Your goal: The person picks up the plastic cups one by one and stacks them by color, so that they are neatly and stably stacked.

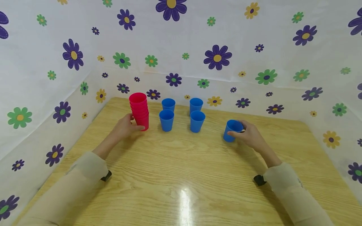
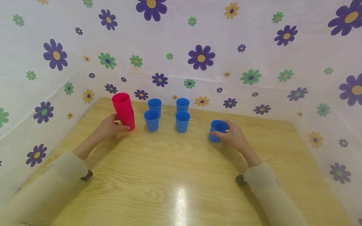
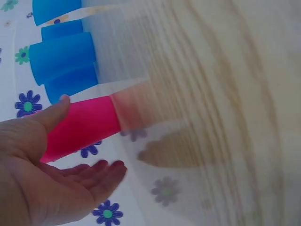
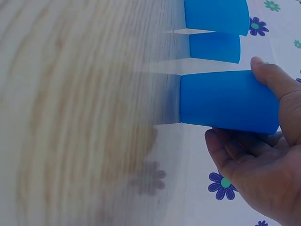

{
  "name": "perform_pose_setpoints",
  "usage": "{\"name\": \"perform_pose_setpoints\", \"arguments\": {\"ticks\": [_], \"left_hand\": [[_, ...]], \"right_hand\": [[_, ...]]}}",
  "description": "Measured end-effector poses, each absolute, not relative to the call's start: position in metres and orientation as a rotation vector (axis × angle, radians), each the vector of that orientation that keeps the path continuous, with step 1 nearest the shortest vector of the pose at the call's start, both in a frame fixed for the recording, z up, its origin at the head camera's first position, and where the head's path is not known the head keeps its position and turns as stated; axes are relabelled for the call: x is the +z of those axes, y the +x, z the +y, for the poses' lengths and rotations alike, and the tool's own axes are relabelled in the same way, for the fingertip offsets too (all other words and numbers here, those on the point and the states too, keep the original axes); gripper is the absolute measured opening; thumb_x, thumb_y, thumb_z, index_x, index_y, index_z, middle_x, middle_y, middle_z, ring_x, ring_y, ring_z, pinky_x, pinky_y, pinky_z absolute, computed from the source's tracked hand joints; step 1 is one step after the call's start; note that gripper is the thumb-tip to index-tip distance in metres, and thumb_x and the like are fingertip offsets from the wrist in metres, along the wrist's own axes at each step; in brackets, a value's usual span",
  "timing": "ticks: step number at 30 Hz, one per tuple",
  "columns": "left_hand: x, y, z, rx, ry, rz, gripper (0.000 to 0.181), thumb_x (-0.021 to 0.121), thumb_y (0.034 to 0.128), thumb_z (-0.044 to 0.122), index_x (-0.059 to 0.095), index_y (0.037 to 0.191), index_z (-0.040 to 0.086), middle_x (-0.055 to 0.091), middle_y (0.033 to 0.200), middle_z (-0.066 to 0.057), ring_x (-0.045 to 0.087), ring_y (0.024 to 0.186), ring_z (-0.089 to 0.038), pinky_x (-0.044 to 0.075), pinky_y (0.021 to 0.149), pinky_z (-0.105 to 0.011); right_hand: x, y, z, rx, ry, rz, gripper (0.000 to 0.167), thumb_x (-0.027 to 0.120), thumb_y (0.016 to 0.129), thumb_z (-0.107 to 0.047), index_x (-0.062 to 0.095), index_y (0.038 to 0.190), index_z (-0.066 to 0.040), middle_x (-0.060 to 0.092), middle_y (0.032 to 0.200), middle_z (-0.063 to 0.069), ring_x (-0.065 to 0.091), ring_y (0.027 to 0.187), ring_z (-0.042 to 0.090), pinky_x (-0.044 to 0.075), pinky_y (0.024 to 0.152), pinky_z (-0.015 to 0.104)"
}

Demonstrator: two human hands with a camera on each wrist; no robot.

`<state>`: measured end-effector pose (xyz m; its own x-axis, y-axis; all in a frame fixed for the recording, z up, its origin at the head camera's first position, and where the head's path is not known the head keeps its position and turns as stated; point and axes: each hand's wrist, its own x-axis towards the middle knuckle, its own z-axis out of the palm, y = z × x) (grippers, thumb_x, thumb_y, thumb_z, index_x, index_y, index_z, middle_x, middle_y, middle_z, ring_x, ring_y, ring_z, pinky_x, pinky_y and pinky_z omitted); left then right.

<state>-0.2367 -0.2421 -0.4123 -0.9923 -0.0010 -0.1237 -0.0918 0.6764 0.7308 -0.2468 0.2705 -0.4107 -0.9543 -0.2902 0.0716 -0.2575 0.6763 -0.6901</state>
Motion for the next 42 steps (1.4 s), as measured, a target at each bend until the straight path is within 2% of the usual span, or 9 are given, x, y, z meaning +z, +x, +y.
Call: {"name": "perform_pose_setpoints", "arguments": {"ticks": [5, 10, 16, 19, 22, 27, 35, 42], "left_hand": [[-0.406, -0.223, -0.244, 1.095, -0.082, 2.771, 0.090, 0.070, 0.0981, 0.037, 0.021, 0.156, -0.013, 0.030, 0.160, -0.034, 0.033, 0.144, -0.053, 0.034, 0.114, -0.065], [-0.405, -0.202, -0.238, 0.956, -0.040, 2.836, 0.087, 0.069, 0.0984, 0.038, 0.025, 0.155, -0.013, 0.035, 0.157, -0.034, 0.039, 0.140, -0.053, 0.038, 0.110, -0.066], [-0.401, -0.178, -0.223, 0.838, -0.037, 2.974, 0.071, 0.071, 0.0980, 0.035, 0.042, 0.148, -0.007, 0.056, 0.132, -0.028, 0.061, 0.115, -0.042, 0.056, 0.088, -0.054], [-0.397, -0.170, -0.213, 0.876, -0.001, 2.982, 0.065, 0.072, 0.0976, 0.032, 0.047, 0.144, -0.005, 0.062, 0.120, -0.022, 0.063, 0.098, -0.035, 0.056, 0.075, -0.044], [-0.395, -0.166, -0.204, 0.941, 0.032, 2.955, 0.061, 0.073, 0.0974, 0.032, 0.051, 0.142, -0.003, 0.065, 0.116, -0.017, 0.064, 0.093, -0.030, 0.056, 0.071, -0.039], [-0.394, -0.168, -0.190, 1.072, 0.090, 2.928, 0.058, 0.072, 0.0986, 0.028, 0.051, 0.142, -0.003, 0.065, 0.128, -0.020, 0.068, 0.107, -0.033, 0.060, 0.084, -0.043], [-0.389, -0.179, -0.165, 1.371, 0.174, 2.906, 0.061, 0.070, 0.0996, 0.019, 0.043, 0.149, -0.003, 0.052, 0.148, -0.022, 0.058, 0.127, -0.038, 0.053, 0.101, -0.050], [-0.393, -0.195, -0.148, 1.505, 0.226, 2.875, 0.071, 0.069, 0.1009, 0.019, 0.030, 0.156, -0.004, 0.040, 0.157, -0.024, 0.045, 0.140, -0.042, 0.047, 0.108, -0.052]], "right_hand": [[-0.411, -0.245, 0.270, -1.159, -0.462, 2.834, 0.071, 0.075, 0.096, -0.037, 0.048, 0.146, 0.005, 0.062, 0.132, 0.028, 0.063, 0.113, 0.039, 0.054, 0.092, 0.049], [-0.413, -0.244, 0.269, -1.163, -0.478, 2.834, 0.070, 0.076, 0.096, -0.037, 0.049, 0.145, 0.006, 0.063, 0.131, 0.027, 0.064, 0.113, 0.038, 0.054, 0.091, 0.046], [-0.412, -0.242, 0.267, -1.181, -0.501, 2.805, 0.072, 0.076, 0.096, -0.036, 0.047, 0.146, 0.007, 0.062, 0.132, 0.028, 0.065, 0.111, 0.038, 0.055, 0.090, 0.045], [-0.412, -0.241, 0.266, -1.183, -0.491, 2.800, 0.073, 0.076, 0.096, -0.036, 0.047, 0.148, 0.005, 0.061, 0.134, 0.027, 0.065, 0.109, 0.036, 0.055, 0.088, 0.041], [-0.413, -0.240, 0.265, -1.177, -0.487, 2.797, 0.074, 0.077, 0.095, -0.037, 0.046, 0.149, 0.004, 0.060, 0.137, 0.026, 0.065, 0.110, 0.035, 0.056, 0.089, 0.041], [-0.413, -0.236, 0.261, -1.181, -0.517, 2.779, 0.072, 0.076, 0.095, -0.035, 0.047, 0.148, 0.003, 0.061, 0.135, 0.025, 0.065, 0.108, 0.033, 0.056, 0.088, 0.038], [-0.414, -0.232, 0.260, -1.188, -0.523, 2.780, 0.071, 0.078, 0.095, -0.034, 0.048, 0.147, 0.002, 0.062, 0.134, 0.023, 0.065, 0.106, 0.031, 0.055, 0.084, 0.027], [-0.413, -0.230, 0.257, -1.195, -0.530, 2.778, 0.069, 0.078, 0.095, -0.032, 0.049, 0.147, 0.002, 0.062, 0.133, 0.024, 0.065, 0.104, 0.031, 0.056, 0.086, 0.033]]}}
